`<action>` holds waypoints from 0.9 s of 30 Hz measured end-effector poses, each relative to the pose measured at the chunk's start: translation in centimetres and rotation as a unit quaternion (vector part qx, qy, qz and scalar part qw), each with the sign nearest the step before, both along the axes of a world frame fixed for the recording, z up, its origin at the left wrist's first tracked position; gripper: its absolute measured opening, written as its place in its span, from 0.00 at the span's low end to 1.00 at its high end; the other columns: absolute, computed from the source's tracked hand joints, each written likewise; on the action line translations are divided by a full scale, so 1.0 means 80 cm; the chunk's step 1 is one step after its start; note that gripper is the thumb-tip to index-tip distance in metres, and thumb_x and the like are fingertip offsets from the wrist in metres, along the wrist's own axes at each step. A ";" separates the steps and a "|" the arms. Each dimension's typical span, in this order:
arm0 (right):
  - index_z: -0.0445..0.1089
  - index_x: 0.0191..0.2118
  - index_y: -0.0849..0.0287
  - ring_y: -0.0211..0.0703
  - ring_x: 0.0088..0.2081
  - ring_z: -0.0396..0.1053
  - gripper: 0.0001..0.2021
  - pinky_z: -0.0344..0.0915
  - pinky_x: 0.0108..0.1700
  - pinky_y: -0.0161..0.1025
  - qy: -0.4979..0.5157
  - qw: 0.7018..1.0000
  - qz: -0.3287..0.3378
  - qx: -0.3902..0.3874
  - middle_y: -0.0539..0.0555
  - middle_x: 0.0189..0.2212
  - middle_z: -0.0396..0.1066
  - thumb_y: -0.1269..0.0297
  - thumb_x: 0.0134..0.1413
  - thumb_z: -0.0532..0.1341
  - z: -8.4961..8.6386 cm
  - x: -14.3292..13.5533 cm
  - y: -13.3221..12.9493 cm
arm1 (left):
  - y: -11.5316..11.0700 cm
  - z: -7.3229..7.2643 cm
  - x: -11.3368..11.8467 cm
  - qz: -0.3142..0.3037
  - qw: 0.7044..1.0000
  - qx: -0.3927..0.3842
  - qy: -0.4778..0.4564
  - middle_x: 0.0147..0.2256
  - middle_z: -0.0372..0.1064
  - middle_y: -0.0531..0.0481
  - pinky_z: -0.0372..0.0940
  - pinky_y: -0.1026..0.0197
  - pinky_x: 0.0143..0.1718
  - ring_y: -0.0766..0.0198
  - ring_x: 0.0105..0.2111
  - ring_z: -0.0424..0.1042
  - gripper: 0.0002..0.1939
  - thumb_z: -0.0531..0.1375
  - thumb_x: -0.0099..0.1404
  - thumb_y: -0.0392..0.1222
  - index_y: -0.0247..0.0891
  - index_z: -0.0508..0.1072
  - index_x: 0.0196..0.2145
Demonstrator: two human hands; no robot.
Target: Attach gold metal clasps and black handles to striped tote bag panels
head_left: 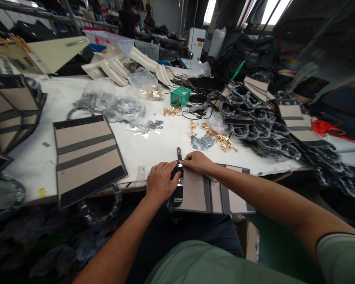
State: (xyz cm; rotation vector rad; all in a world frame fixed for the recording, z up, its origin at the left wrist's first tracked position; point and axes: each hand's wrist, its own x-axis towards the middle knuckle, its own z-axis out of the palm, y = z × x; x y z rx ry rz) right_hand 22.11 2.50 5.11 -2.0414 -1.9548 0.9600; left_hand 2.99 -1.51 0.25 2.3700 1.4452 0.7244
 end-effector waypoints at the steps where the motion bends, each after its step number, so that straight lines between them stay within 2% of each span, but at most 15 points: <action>1: 0.79 0.31 0.59 0.40 0.28 0.68 0.11 0.57 0.30 0.35 -0.007 1.000 0.003 0.002 0.51 0.22 0.73 0.58 0.54 0.64 0.001 -0.001 0.000 | 0.001 0.000 0.001 0.000 1.000 0.000 0.000 0.52 0.77 0.49 0.64 0.47 0.53 0.53 0.52 0.72 0.18 0.58 0.70 0.44 0.44 0.73 0.56; 8: 0.79 0.35 0.58 0.42 0.31 0.70 0.12 0.59 0.33 0.35 -0.036 0.999 0.017 0.015 0.53 0.26 0.76 0.56 0.59 0.62 0.007 -0.007 -0.006 | 0.006 -0.002 0.009 0.007 1.000 0.017 -0.006 0.53 0.77 0.51 0.64 0.48 0.51 0.54 0.51 0.72 0.16 0.54 0.74 0.45 0.48 0.78 0.52; 11: 0.78 0.35 0.57 0.43 0.34 0.71 0.09 0.60 0.34 0.35 -0.040 0.998 0.024 0.032 0.53 0.31 0.78 0.58 0.57 0.63 0.002 -0.005 -0.007 | 0.008 -0.002 0.012 0.018 1.000 0.020 -0.001 0.50 0.79 0.50 0.64 0.48 0.49 0.53 0.49 0.72 0.15 0.54 0.74 0.45 0.47 0.79 0.50; 15: 0.78 0.40 0.56 0.43 0.38 0.72 0.09 0.61 0.37 0.34 -0.021 0.997 0.027 0.069 0.52 0.37 0.79 0.59 0.56 0.65 -0.006 0.000 -0.009 | 0.009 0.001 0.015 0.031 0.999 0.025 0.009 0.47 0.79 0.51 0.63 0.47 0.47 0.52 0.47 0.72 0.14 0.55 0.73 0.45 0.47 0.80 0.47; 21: 0.80 0.41 0.52 0.44 0.39 0.73 0.10 0.62 0.40 0.36 -0.032 0.991 0.076 0.109 0.51 0.36 0.80 0.58 0.59 0.63 -0.019 0.010 -0.018 | 0.014 0.005 0.020 0.052 0.999 -0.003 -0.007 0.46 0.78 0.51 0.63 0.47 0.46 0.53 0.47 0.72 0.12 0.58 0.71 0.45 0.50 0.81 0.45; 25: 0.81 0.41 0.52 0.45 0.41 0.74 0.09 0.64 0.44 0.37 0.037 0.990 0.082 0.112 0.51 0.39 0.81 0.62 0.58 0.63 -0.016 0.023 -0.021 | 0.026 0.005 0.022 0.059 0.998 -0.030 -0.012 0.50 0.76 0.52 0.64 0.47 0.47 0.52 0.50 0.72 0.09 0.62 0.67 0.43 0.53 0.82 0.42; 27: 0.81 0.40 0.54 0.42 0.35 0.74 0.08 0.65 0.40 0.36 0.107 0.987 0.036 0.117 0.51 0.34 0.79 0.62 0.58 0.63 -0.004 0.028 -0.023 | 0.032 0.005 0.021 0.052 0.998 -0.037 -0.005 0.49 0.76 0.53 0.64 0.46 0.47 0.52 0.50 0.71 0.08 0.62 0.66 0.44 0.53 0.82 0.40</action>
